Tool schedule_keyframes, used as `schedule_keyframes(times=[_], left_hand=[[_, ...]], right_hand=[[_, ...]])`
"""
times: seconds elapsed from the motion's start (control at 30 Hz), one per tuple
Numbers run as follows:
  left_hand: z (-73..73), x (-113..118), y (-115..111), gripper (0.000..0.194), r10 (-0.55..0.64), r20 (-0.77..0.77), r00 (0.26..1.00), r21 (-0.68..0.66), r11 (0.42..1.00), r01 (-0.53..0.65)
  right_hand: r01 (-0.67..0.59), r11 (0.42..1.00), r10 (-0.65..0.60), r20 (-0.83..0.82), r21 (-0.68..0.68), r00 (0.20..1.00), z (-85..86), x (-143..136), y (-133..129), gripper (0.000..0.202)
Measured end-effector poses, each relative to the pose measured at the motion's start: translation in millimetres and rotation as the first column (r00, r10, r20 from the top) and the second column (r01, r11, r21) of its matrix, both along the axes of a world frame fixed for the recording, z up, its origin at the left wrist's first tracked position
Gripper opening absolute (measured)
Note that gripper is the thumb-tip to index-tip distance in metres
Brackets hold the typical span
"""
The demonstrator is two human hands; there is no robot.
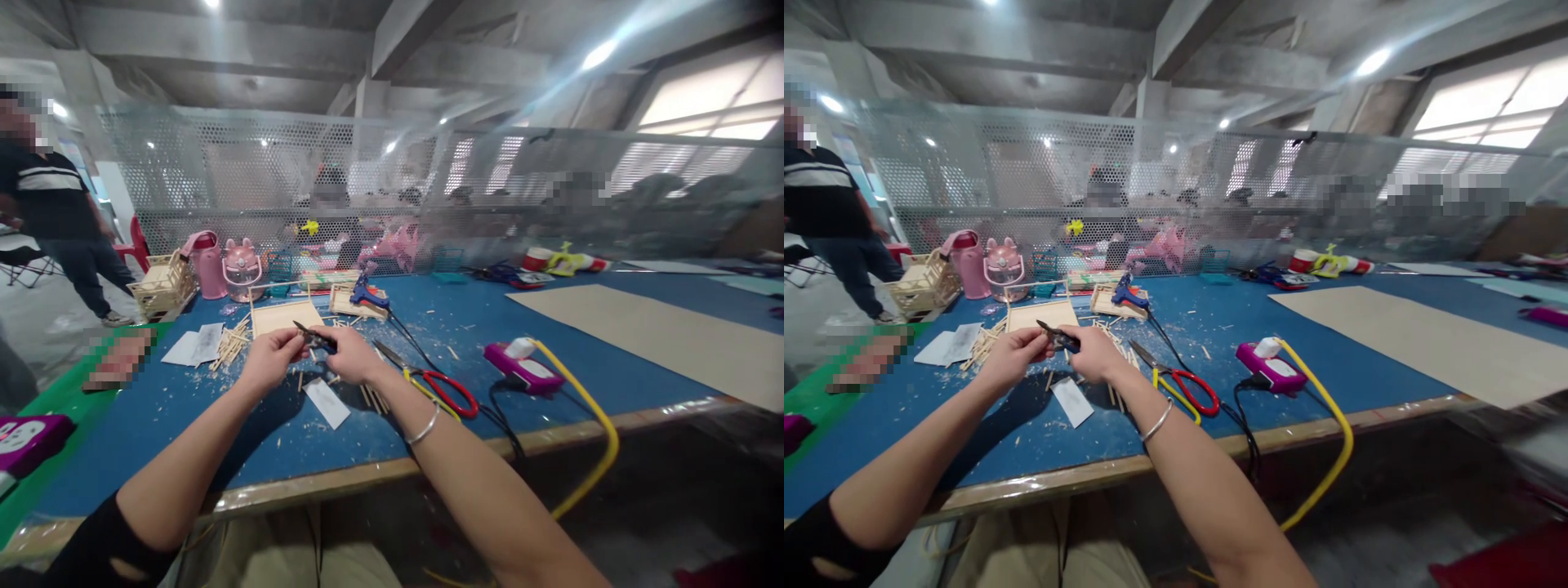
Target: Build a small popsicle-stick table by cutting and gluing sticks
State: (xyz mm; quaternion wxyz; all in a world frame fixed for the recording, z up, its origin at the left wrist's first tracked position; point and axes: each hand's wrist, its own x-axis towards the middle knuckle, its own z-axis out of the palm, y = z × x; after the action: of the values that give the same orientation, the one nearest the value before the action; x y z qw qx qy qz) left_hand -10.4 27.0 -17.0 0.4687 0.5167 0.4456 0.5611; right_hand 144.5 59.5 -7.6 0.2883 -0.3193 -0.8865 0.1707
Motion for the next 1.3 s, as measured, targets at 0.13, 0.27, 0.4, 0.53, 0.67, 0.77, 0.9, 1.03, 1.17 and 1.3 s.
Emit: schedule_keyframes(times=[0.13, 0.27, 0.4, 0.53, 0.67, 0.77, 0.9, 1.03, 1.17, 1.3], left_hand=[[4.7, 2, -4, 0.041, -0.025, 0.081, 0.996, -0.085, 0.996, 0.032], [6.1, 2, -5, 0.037, -0.041, 0.104, 0.994, -0.083, 0.995, 0.050], [7.8, 1, -7, 0.033, -0.031, 0.122, 0.992, -0.110, 0.993, 0.045], [8.3, 3, -9, 0.027, -0.028, 0.141, 0.990, -0.166, 0.985, 0.052], [6.9, 5, -9, 0.019, -0.031, 0.165, 0.986, -0.185, 0.981, 0.062], [5.2, 6, -9, 0.028, -0.037, 0.180, 0.983, -0.188, 0.980, 0.071], [3.9, 5, -9, 0.033, -0.047, 0.178, 0.983, -0.197, 0.977, 0.082], [4.9, 3, -9, 0.025, -0.024, 0.219, 0.976, -0.307, 0.947, 0.092], [6.0, 0, -7, 0.029, -0.038, 0.266, 0.963, -0.373, 0.918, 0.139], [4.4, -3, -8, 0.028, -0.128, 0.240, 0.962, -0.406, 0.887, 0.219]], right_hand=[[-0.059, 0.994, 0.054, -0.066, -0.088, 0.996, 2.7, 3, 4, 0.054], [0.065, 0.990, -0.078, -0.104, -0.124, 0.991, 3.7, 11, 14, 0.052], [0.341, 0.937, -0.336, 0.072, -0.075, 0.939, 3.5, 25, 26, 0.051], [0.590, 0.806, -0.544, 0.337, -0.043, 0.768, -2.2, 36, 32, 0.042], [0.718, 0.696, -0.658, 0.404, 0.005, 0.635, -9.9, 35, 33, 0.042], [0.760, 0.649, -0.701, 0.427, 0.048, 0.571, -15.0, 32, 36, 0.056], [0.772, 0.632, -0.718, 0.423, 0.064, 0.553, -17.5, 31, 39, 0.068], [0.615, 0.759, -0.649, 0.174, 0.212, 0.741, -7.5, 26, 31, 0.051], [0.010, 0.924, -0.052, 0.099, 0.383, 0.994, 1.4, 10, 10, 0.026], [-0.209, 0.891, 0.134, 0.207, 0.404, 0.969, -3.5, -6, -4, 0.021]])
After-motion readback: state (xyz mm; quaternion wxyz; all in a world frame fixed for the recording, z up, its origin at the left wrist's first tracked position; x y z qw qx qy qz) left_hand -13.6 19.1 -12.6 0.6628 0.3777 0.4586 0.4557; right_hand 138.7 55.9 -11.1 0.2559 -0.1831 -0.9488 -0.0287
